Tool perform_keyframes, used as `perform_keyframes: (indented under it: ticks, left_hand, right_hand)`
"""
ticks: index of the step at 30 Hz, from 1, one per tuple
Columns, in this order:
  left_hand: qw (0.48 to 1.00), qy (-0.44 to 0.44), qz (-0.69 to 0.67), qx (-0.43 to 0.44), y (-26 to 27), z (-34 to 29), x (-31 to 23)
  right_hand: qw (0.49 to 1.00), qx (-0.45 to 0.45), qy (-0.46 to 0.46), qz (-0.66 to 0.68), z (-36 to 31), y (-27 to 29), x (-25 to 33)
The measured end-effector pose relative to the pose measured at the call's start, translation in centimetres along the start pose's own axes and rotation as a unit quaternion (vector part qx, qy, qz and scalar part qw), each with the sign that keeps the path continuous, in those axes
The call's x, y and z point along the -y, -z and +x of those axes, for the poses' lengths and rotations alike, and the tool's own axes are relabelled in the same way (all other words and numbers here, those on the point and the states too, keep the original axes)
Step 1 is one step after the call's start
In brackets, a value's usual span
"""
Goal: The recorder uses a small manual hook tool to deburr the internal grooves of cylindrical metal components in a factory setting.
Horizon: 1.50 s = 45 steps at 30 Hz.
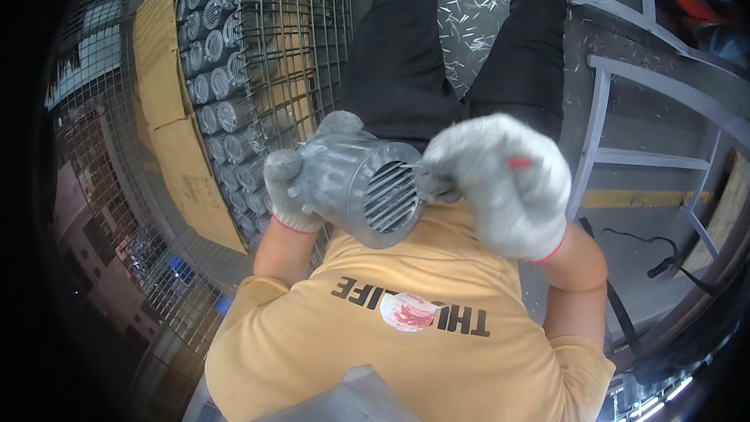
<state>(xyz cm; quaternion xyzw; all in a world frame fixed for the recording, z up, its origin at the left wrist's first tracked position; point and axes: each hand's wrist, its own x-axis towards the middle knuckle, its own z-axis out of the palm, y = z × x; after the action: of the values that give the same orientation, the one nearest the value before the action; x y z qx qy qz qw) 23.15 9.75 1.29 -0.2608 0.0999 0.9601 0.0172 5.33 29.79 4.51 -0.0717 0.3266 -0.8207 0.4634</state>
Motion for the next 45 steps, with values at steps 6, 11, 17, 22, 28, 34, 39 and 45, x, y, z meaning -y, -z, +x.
perform_keyframes:
  ticks: [6,11,17,22,28,34,39,45]
  left_hand:
    - [0.998,-0.039,-0.049,-0.024,0.2,0.2,0.6]
    - [0.998,-0.04,-0.006,-0.041,0.0,0.1,0.1]
    - [0.99,-0.08,0.079,-0.088,-0.8,-0.4,0.0]
    - [0.965,-0.143,0.191,-0.105,-0.4,-0.2,0.2]
    - [0.98,-0.115,0.131,-0.098,-0.6,0.0,0.0]
    - [0.993,-0.099,0.02,-0.058,0.9,-0.3,0.0]
    - [0.995,-0.084,-0.031,-0.033,1.1,0.2,-0.2]
    - [0.996,-0.077,-0.015,-0.053,0.8,0.1,-0.5]
  right_hand:
    - [0.9,-0.05,0.082,-0.425,-1.0,0.0,1.1]
    - [0.966,-0.074,-0.015,-0.246,-2.0,-0.1,0.3]
    - [0.969,-0.111,-0.092,-0.201,-0.4,-1.1,-0.2]
    - [0.957,-0.22,-0.182,-0.054,0.8,-0.8,-1.5]
    - [0.904,-0.092,-0.111,0.403,1.5,4.6,-3.3]
    - [0.965,-0.258,0.019,-0.041,1.1,2.9,-0.8]
    - [0.96,-0.191,0.065,-0.192,-1.6,3.4,-0.6]
    - [0.939,0.008,0.11,-0.326,-2.4,3.4,-1.6]
